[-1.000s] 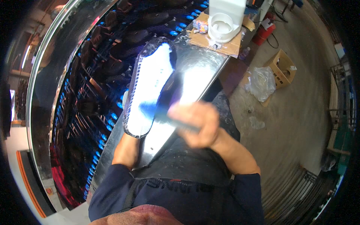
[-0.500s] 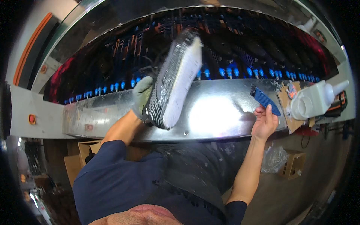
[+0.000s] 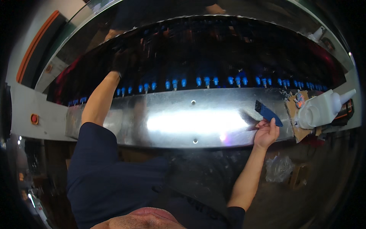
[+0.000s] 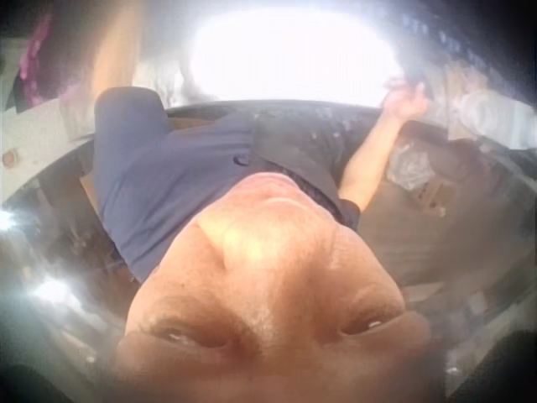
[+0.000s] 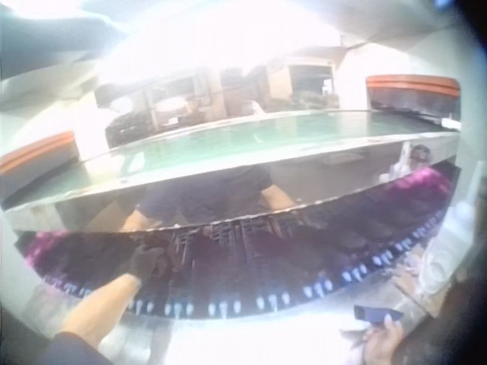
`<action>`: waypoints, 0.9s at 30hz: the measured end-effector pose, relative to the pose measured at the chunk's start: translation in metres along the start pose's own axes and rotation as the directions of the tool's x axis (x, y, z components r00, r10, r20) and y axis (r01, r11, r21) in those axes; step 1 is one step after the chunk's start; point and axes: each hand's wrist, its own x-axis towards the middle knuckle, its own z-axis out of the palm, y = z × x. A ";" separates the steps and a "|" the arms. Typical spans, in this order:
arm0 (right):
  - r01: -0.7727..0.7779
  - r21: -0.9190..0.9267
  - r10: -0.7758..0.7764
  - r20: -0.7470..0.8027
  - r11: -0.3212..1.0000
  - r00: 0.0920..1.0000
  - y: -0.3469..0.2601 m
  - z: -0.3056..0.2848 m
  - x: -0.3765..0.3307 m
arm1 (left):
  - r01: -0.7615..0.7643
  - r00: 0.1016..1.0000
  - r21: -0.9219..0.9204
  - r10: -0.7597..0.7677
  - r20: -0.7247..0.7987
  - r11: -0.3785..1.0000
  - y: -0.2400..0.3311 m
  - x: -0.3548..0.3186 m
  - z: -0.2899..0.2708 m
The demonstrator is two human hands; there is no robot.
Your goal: The person applies a white adhesive to the sole of a black sneaker using a blue plastic spreader. The person repeatedly dips the spreader into a container of glue and spreads it evenly across the shoe sole, then places the shoe on a metal workbench.
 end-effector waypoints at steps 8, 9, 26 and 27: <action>0.007 -0.014 -0.008 -0.063 1.000 0.998 -0.006 0.008 -0.010 | -0.031 0.966 0.599 -0.130 0.223 0.800 -0.010 0.074 0.025; 0.012 -0.006 -0.012 -0.044 1.000 0.999 -0.006 0.006 -0.010 | -0.026 0.960 0.614 -0.153 0.236 0.789 0.006 0.076 0.019; 0.029 0.183 0.001 -0.159 0.983 0.987 -0.040 0.010 -0.017 | -0.770 0.529 0.129 0.511 0.678 0.625 0.318 0.015 0.191; 0.061 0.127 -0.037 -0.180 0.990 0.983 -0.052 0.003 -0.019 | -0.723 0.489 0.093 0.413 0.768 0.685 0.332 0.021 0.190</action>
